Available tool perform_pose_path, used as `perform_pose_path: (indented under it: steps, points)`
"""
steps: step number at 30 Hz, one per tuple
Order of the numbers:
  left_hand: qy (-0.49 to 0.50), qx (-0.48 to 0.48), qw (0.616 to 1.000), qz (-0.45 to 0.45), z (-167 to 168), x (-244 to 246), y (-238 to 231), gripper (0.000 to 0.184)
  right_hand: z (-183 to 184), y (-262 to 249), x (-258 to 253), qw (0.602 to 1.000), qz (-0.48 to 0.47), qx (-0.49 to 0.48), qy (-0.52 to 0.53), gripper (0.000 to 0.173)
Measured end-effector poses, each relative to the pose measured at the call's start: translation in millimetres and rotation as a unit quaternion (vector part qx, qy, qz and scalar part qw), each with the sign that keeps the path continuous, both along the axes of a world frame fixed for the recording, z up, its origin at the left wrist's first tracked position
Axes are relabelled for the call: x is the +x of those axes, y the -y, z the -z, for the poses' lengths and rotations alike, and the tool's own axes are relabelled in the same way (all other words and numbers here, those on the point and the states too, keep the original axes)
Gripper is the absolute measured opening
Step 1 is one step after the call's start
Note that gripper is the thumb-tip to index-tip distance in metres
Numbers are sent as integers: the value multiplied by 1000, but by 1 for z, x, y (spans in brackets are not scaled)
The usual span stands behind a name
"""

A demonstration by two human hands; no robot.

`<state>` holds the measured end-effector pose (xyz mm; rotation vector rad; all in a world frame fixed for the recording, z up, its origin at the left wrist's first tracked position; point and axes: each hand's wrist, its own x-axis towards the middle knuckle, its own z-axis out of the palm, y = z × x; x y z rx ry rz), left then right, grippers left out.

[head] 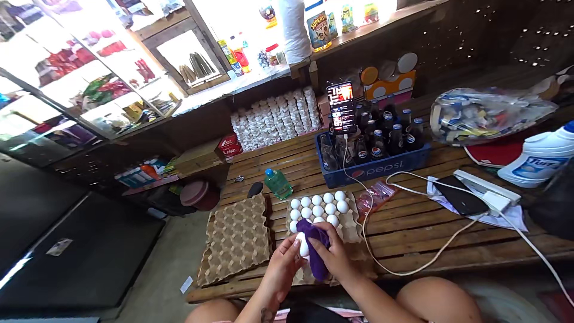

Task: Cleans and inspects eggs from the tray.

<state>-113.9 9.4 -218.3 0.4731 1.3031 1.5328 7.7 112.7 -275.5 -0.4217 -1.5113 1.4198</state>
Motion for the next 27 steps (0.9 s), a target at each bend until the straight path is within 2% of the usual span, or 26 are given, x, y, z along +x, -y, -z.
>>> perform_pose_path:
  steps: [3, 7, 9, 12, 14, 16, 19, 22, 24, 27]
  points:
    - [22, 19, 998, -50, -1, -1, -1, 25, 3, 6, -2, 993, 10, 121, -3, 33]
    - [45, 23, 998, -40, 3, 0, 0, 25, 10, 5, -5, 987, 23, 156, -22, 29]
    - [29, 25, 999, -14, 6, 2, 2, 24, 6, 4, -4, 997, 12, 72, -27, 28]
    - [-6, 22, 999, 26, 7, 2, 3, 33, -11, 1, 3, 990, -29, -140, 21, 34]
    - [-7, 23, 999, 30, 6, 3, 4, 32, -13, 1, 4, 980, -35, -191, 34, 37]
    - [9, 31, 999, 6, 5, 4, 3, 30, -10, 5, 3, 987, -26, -154, 31, 39]
    - [38, 44, 997, -53, 2, 5, -1, 27, -1, 10, 0, 1000, 11, -24, 7, 35]
    - [40, 46, 994, -96, 0, 5, -3, 25, 5, 13, -4, 994, 42, 96, -6, 30]
    - [27, 40, 996, -82, 1, 6, -1, 24, 7, 13, -5, 990, 53, 128, -5, 31]
    - [19, 29, 999, -29, 3, 7, 3, 23, 5, 11, -3, 994, 47, 99, -15, 29]
